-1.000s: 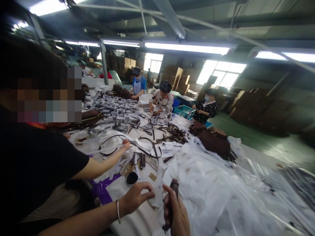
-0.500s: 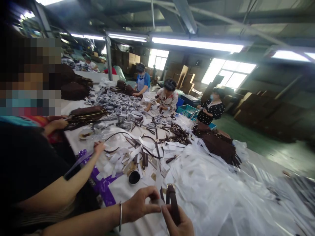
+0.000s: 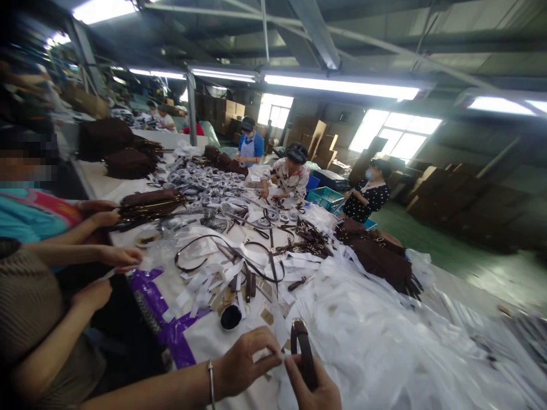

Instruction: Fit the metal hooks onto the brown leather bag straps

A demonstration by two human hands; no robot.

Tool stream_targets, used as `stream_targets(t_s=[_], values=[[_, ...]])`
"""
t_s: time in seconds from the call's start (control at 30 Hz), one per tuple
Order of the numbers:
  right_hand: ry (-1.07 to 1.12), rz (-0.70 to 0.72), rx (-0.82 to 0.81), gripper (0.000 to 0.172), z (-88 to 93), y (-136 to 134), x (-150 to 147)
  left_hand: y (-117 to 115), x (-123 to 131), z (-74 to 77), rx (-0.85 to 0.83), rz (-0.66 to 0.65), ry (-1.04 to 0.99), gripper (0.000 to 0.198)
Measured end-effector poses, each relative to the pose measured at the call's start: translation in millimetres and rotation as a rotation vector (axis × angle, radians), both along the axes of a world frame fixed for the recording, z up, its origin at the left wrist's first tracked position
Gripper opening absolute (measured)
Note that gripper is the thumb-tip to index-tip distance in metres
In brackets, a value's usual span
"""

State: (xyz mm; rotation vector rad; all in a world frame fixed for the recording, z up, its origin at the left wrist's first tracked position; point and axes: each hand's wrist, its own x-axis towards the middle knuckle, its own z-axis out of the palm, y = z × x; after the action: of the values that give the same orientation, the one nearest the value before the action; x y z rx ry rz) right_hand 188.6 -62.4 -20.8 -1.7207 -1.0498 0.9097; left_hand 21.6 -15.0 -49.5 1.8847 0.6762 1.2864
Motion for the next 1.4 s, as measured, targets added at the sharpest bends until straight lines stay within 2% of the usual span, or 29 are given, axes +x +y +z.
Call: stream_targets(t_s=[0.1, 0.2, 0.33, 0.4, 0.47, 0.57, 0.77, 1.1, 1.23, 1.33, 1.4], values=[[0.323, 0.013, 0.004, 0.047, 32.3, 5, 6, 8, -4, 0.6, -0.005, 0.029, -0.016, 0.020], [0.671, 0.044, 0.122, 0.043, 82.4, 11, 16, 16, -8, -0.5, 0.047, -0.028, -0.017, 0.018], [0.843, 0.073, 0.336, 0.028, 145.3, 13, 24, 21, -6, -6.7, 0.115, -0.093, -0.041, 0.020], [0.881, 0.073, 0.411, 0.026, 164.8, 12, 24, 21, -3, -10.1, 0.161, -0.118, -0.046, 0.025], [0.898, 0.077, 0.453, 0.026, 175.4, 12, 22, 20, -1, -12.1, 0.215, -0.147, -0.035, 0.029], [0.878, 0.083, 0.472, 0.026, 179.7, 13, 16, 20, 2, -10.7, 0.299, -0.170, -0.008, 0.032], [0.738, 0.048, 0.495, 0.025, 170.5, 22, 4, 19, 5, -1.2, 0.415, -0.170, 0.031, 0.034], [0.732, -0.024, 0.500, 0.025, 144.7, 24, -4, 16, 5, -2.5, 0.391, -0.176, 0.020, 0.031], [0.725, -0.072, 0.586, 0.025, 138.3, 20, -7, 11, 8, -4.3, 0.279, -0.172, 0.004, 0.027], [0.768, 0.000, 0.521, 0.028, 136.1, 15, -8, 6, 11, 0.6, 0.047, -0.194, -0.025, 0.018], [0.785, 0.040, 0.472, 0.029, 131.0, 12, -9, 3, 12, 5.9, -0.113, -0.230, -0.046, 0.022]])
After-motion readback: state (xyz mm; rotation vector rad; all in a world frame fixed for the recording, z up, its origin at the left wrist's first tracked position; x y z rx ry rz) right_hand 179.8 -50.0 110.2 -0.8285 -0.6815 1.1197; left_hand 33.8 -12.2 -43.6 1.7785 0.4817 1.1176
